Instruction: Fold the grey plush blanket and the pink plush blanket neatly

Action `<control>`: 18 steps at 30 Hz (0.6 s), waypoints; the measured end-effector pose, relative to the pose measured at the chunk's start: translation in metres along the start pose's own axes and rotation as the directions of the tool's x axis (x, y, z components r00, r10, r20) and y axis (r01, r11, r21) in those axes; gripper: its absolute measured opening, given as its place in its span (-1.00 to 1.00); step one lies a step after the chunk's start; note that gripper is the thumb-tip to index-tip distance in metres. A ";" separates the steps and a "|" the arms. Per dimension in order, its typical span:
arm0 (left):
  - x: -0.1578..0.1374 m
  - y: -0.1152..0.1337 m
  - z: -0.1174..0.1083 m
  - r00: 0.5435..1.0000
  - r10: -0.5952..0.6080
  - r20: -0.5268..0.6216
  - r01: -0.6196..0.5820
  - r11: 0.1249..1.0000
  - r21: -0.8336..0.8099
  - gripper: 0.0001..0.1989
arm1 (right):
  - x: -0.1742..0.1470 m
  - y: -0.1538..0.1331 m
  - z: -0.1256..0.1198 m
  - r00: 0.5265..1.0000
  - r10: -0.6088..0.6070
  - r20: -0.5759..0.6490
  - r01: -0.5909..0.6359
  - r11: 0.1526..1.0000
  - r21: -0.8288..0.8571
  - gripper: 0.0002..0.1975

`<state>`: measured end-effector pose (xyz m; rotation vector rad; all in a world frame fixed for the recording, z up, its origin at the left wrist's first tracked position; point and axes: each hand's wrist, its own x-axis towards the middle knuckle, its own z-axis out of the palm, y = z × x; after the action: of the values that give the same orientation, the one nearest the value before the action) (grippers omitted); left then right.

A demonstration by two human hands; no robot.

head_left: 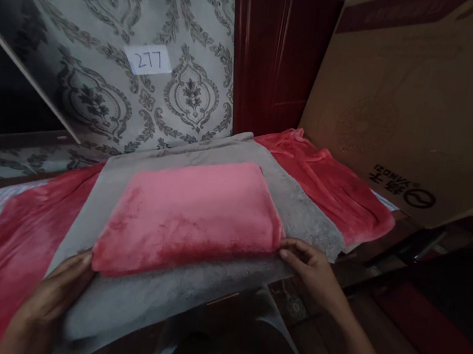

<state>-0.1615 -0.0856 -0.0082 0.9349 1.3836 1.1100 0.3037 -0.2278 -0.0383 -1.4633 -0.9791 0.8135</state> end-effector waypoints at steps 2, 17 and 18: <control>0.004 -0.004 -0.003 0.999 -0.008 0.036 0.009 1.000 -0.009 -0.48 | -0.003 0.002 0.005 0.994 0.109 0.025 -0.111 0.987 0.113 -0.48; -0.007 0.007 0.008 0.980 0.083 0.180 -0.109 0.984 0.143 -0.42 | 0.007 -0.015 0.022 0.993 0.110 -0.041 -0.095 0.957 0.273 -0.48; -0.006 0.010 0.009 0.978 0.112 0.177 -0.132 0.986 0.104 -0.43 | 0.008 -0.017 0.020 0.995 0.092 -0.047 -0.077 0.962 0.262 -0.49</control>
<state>-0.1521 -0.0876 0.0035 1.1852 1.2733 1.0230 0.2873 -0.2119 -0.0233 -1.3001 -0.7384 0.9199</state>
